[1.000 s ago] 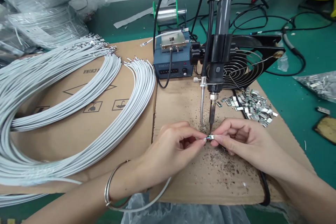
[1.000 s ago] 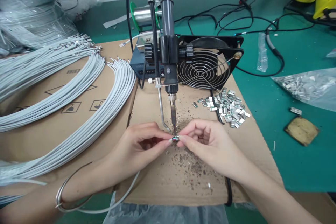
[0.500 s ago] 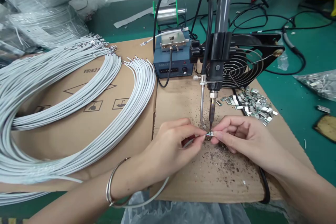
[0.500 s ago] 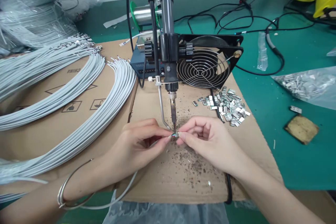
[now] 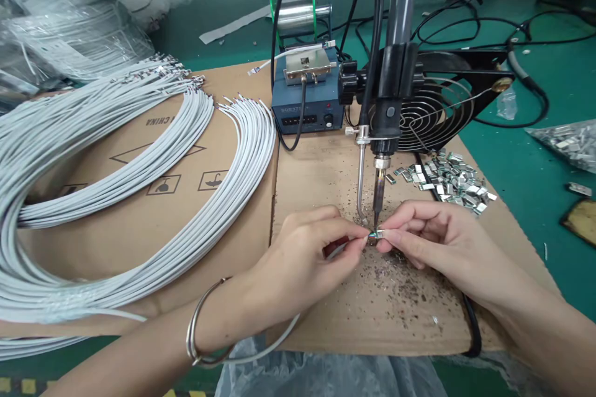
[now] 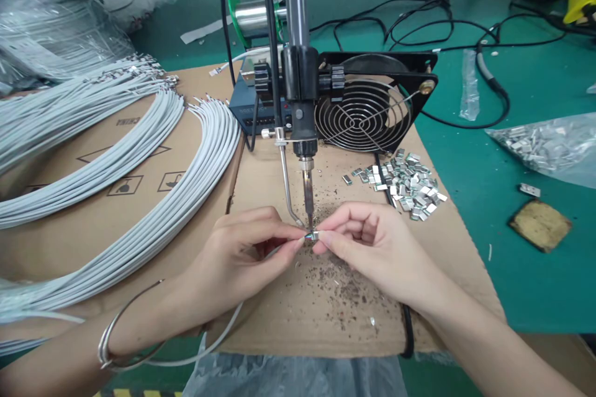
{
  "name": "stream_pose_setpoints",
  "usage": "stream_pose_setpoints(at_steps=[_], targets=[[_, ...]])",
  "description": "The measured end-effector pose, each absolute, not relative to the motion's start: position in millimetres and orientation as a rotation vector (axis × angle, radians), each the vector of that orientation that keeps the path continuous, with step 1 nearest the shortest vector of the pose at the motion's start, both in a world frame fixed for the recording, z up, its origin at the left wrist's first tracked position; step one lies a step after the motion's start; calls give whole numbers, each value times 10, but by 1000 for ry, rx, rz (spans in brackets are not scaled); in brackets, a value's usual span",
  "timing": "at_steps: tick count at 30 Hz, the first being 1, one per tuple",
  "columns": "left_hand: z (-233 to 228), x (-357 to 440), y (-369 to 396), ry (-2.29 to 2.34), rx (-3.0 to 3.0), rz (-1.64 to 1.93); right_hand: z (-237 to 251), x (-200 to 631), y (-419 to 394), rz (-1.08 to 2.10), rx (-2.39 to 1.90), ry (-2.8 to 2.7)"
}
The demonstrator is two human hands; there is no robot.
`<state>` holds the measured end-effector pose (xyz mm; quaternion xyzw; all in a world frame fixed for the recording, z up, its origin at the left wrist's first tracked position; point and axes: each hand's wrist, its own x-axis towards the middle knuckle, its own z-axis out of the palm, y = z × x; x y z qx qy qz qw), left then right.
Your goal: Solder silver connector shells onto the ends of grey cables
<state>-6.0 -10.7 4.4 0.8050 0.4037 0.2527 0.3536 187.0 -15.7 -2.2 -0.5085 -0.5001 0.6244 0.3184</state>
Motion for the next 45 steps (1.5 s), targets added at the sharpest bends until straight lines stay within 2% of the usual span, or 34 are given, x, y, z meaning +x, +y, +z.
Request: stream_pose_setpoints(at_steps=[29,39,45], targets=[[49,-40,-154,1037,2021,579,-6,1925,-186,1616,-1374,-1448],[196,-14,-378,1031,1694,536,161,1988,-385,1698,-1251,-1431],[269,-8,-539,1036,1699,664,223,1934,-493,1704,-1138,-1360]])
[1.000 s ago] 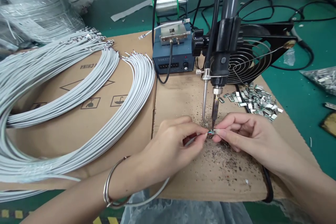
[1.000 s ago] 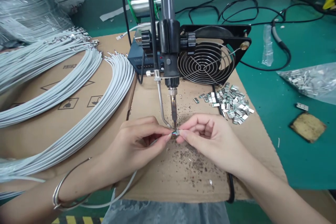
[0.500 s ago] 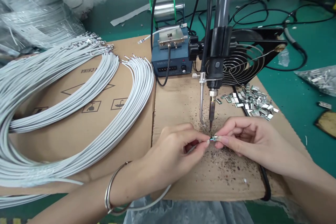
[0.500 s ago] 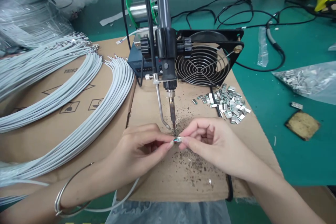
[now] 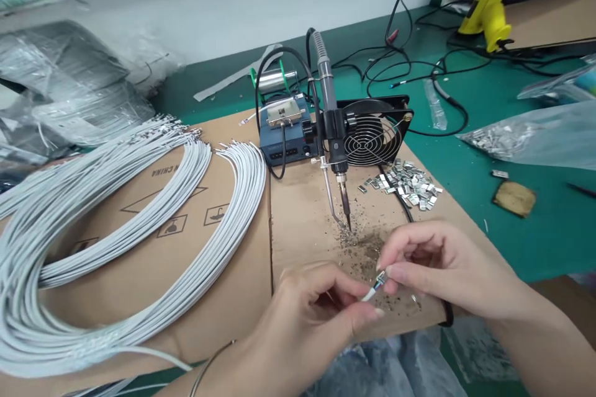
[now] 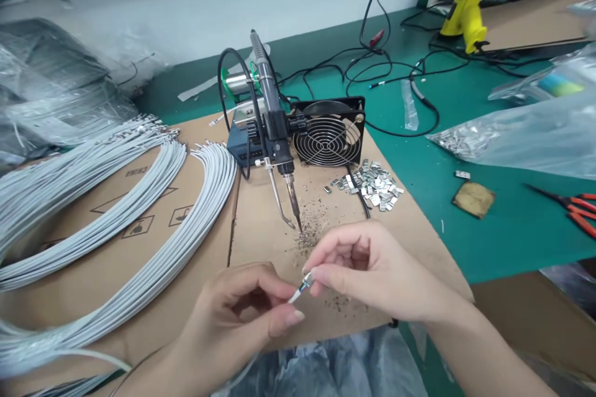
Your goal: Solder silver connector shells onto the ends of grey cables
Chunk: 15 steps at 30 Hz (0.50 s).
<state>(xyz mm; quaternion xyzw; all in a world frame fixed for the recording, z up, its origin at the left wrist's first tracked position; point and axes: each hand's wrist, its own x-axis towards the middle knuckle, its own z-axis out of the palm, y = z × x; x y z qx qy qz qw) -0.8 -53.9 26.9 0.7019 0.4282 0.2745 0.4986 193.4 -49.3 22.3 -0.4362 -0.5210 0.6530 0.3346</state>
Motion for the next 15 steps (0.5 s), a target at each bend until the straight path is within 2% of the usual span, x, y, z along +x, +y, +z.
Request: stream_pose_setpoints(at_steps=[7,15], targets=[[298,-56,-671,992,1760,793,273,1874,-620,1664,-1100,-1323],[304,-33,-774,999,1545,855,275,1860,-687,1608,-1081,-1337]])
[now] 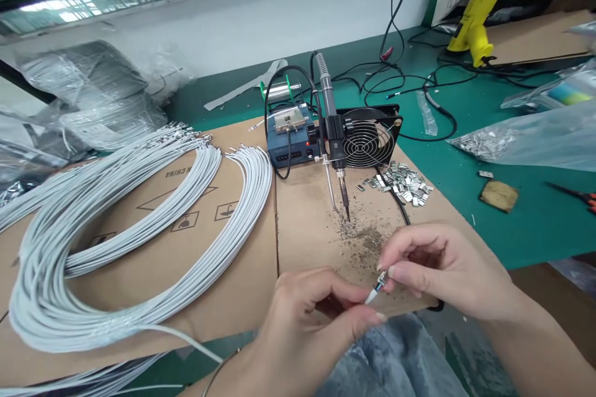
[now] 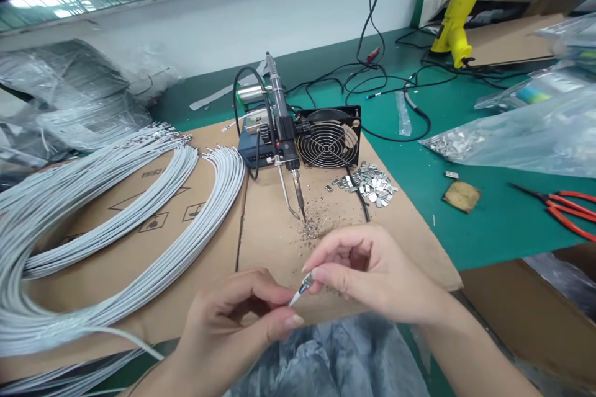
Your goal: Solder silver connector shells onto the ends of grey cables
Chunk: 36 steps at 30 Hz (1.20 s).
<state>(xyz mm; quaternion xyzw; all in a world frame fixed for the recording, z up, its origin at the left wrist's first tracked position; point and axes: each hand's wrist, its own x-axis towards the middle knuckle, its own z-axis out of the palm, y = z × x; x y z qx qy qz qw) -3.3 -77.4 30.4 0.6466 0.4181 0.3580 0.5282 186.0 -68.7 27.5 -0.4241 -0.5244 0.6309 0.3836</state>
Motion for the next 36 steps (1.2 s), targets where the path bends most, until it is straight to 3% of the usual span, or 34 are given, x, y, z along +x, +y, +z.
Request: stream_pose_setpoints(at_steps=[12,31,36], targets=[[341,-41,-765,1018,1010,661,247,1833,-721,1632,-1030,-1229],[269,-73,-782,989,1036,642,216,1827,-712,1687,-988,-1157],[288,-71,-769,1043,1305,701,189,1833,-711,1653,-1011,-1211]])
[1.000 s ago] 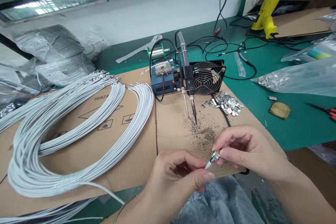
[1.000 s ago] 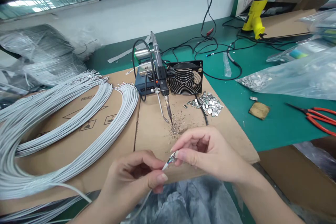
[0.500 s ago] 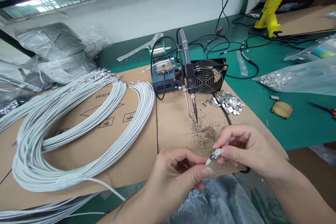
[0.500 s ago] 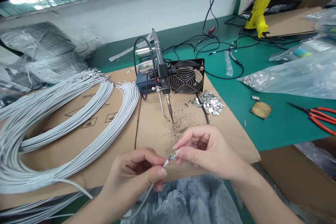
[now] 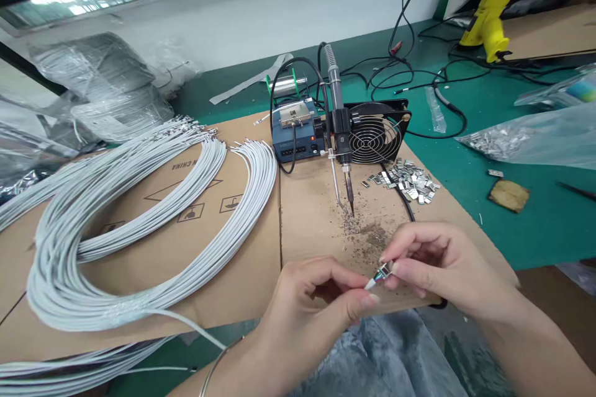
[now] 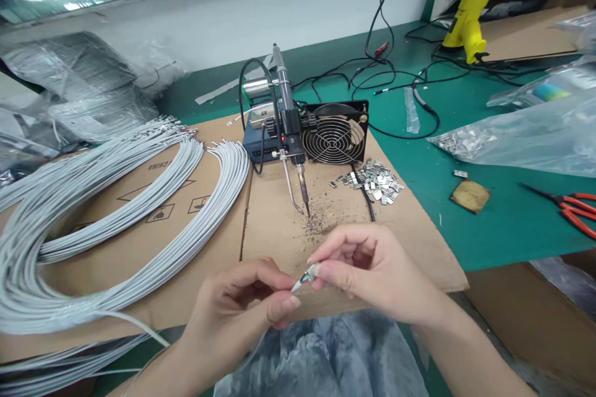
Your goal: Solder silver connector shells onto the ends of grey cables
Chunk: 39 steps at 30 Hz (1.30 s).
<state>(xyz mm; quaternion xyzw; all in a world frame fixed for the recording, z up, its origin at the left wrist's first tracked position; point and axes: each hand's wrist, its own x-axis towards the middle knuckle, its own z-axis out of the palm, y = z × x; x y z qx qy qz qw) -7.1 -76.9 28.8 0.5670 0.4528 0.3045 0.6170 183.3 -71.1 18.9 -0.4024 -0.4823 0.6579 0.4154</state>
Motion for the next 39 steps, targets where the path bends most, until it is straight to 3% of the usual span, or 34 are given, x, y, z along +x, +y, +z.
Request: stream_pose_setpoints(at_steps=[5,14,22,39], targets=[[304,-71,-762,1105,1610,763,188,1815,-767,1546,-1039,-1302],[275,-20,-722,1102,1494,707,193,1705,-969,1003,-1253,-1453],[267,-36,-728,1081,1429,693,228,1716,-1004,671,-1170,-1701],[232,-54,-754,1107,1494,718,167,1708,-1013,577,-1112,-1765]])
